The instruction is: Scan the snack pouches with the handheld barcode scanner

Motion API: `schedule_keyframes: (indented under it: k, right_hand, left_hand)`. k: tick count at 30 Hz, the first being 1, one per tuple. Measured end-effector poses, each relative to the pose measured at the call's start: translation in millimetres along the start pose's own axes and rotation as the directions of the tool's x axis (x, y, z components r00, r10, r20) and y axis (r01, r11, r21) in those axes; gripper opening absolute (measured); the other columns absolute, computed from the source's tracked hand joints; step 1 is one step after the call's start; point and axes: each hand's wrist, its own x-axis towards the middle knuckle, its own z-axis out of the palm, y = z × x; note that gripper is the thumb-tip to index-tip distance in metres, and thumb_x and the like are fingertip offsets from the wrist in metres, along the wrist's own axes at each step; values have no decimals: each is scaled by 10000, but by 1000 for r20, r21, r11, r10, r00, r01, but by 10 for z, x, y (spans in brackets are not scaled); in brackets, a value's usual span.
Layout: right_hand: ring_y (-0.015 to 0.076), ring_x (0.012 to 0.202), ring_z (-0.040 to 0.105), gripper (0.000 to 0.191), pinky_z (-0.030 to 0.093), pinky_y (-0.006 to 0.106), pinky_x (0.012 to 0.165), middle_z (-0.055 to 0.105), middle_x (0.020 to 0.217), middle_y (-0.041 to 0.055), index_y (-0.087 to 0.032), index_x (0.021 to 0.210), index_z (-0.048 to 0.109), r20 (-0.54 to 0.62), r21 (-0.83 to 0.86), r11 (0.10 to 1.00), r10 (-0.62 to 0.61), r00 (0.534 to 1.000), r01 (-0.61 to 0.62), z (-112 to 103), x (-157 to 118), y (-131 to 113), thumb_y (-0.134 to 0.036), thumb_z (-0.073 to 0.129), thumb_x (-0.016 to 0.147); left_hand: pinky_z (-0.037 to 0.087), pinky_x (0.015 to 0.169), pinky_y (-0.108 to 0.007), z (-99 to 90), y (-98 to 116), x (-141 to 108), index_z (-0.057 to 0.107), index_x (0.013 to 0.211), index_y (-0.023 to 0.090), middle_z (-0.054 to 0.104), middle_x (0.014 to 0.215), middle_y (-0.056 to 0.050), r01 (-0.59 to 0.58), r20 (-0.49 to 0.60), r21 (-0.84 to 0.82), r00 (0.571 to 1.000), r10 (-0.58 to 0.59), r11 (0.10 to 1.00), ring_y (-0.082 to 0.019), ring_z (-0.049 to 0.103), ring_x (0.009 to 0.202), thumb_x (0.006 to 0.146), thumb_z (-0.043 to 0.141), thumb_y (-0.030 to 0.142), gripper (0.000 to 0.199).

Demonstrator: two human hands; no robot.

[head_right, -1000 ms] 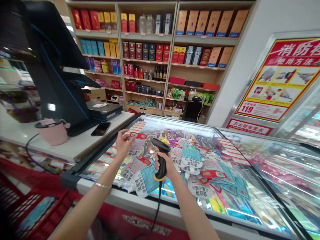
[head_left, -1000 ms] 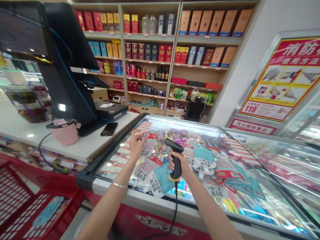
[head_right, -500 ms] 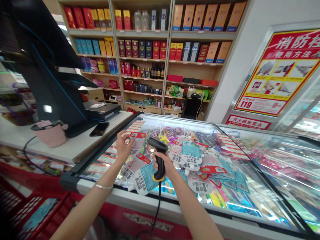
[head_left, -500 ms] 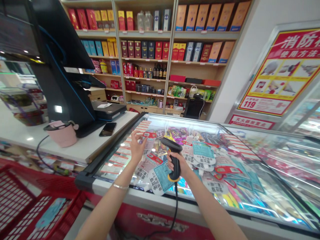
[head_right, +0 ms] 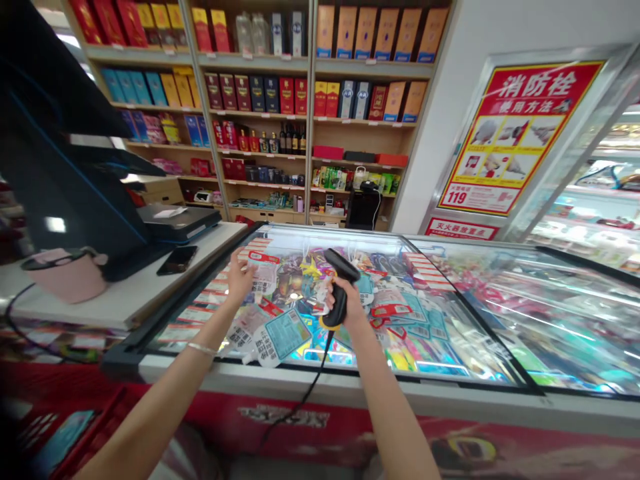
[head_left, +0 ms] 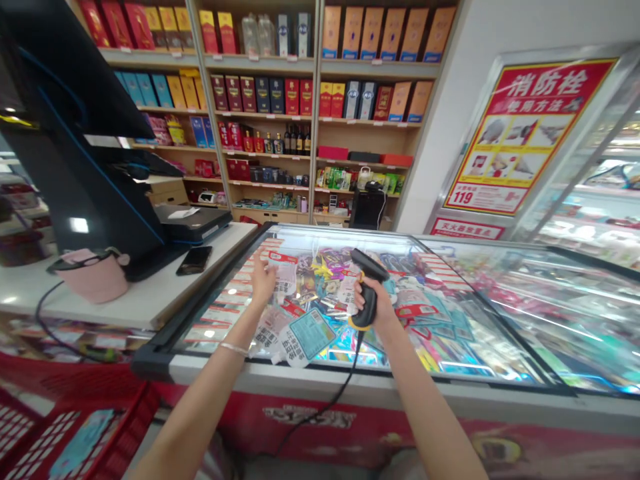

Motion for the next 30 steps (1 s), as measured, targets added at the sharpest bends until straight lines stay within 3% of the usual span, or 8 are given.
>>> schedule_keyframes:
  k: [5,9,11,13,15,16,27,30]
  right_hand:
    - [48,395,380,147,365,157,350,495,583,-56,-201,737,546,-208,0,988,-152,966,155,-566,-405,-531,-270,661,679]
    - [41,391,381,180,372,153,349,526,585,-52,-188,745,571,-345,-16,977,-205,916,212,-946,-593,-759,-258,682,620]
    - [43,389,398,207,382,156,349,549,590,-44,-180,764,586,-408,-29,975,-214,888,222,-1075,-634,-815,-260,685,601]
    - [52,396,428,220,406,165,357,579,602,-28,-174,778,596,-466,-32,979,-192,864,200,-1155,-653,-839,-265,686,599]
    - [67,410,462,205,434,176,367,611,622,-8,-174,775,598,-506,-32,987,-152,849,158,-1191,-655,-841,-257,686,610]
    - [73,416,475,188,445,181,371,623,629,-1,-176,771,597,-519,-33,990,-134,844,136,-1196,-652,-837,-249,684,621]
    - [83,391,501,59,455,166,356,619,576,9,-162,736,587,-626,-87,995,-90,775,46,-1118,-593,-838,-188,636,714]
    - [83,392,498,87,448,168,353,612,581,4,-161,750,591,-612,-101,994,-96,785,42,-973,-617,-906,-191,655,699]
  left_hand:
    - [520,737,-282,711,666,-41,308,1404,246,650,1030,-69,9,111,-201,994,13,980,-162,650,832,743,560,152,714]
    - [504,844,-328,1357,1092,-270,240,1445,243,605,1223,-118,-34,276,-171,958,81,985,-179,651,930,794,535,182,717]
    - [446,963,-357,1579,1155,-460,296,1431,226,488,1380,-140,-159,394,-89,901,182,983,-211,571,1143,829,521,254,643]
    - [364,1055,-385,1712,1133,-656,397,1387,219,391,1466,-125,-305,574,11,781,244,952,-240,428,1308,855,499,352,558]
    - [297,1100,-425,1767,1077,-801,446,1362,237,358,1494,-96,-403,711,115,671,207,908,-257,345,1365,874,457,444,530]
    - [275,1109,-443,1773,1053,-844,442,1367,250,351,1499,-84,-429,743,160,645,177,889,-260,335,1370,882,430,479,537]
    - [234,1116,-451,1757,1182,-825,314,1444,281,240,1548,-56,-470,823,285,566,37,835,-269,247,1410,909,297,545,597]
    - [273,1089,-447,1531,1253,-704,256,1468,248,248,1539,-116,-495,832,337,554,-8,800,-290,255,1404,930,282,483,588]
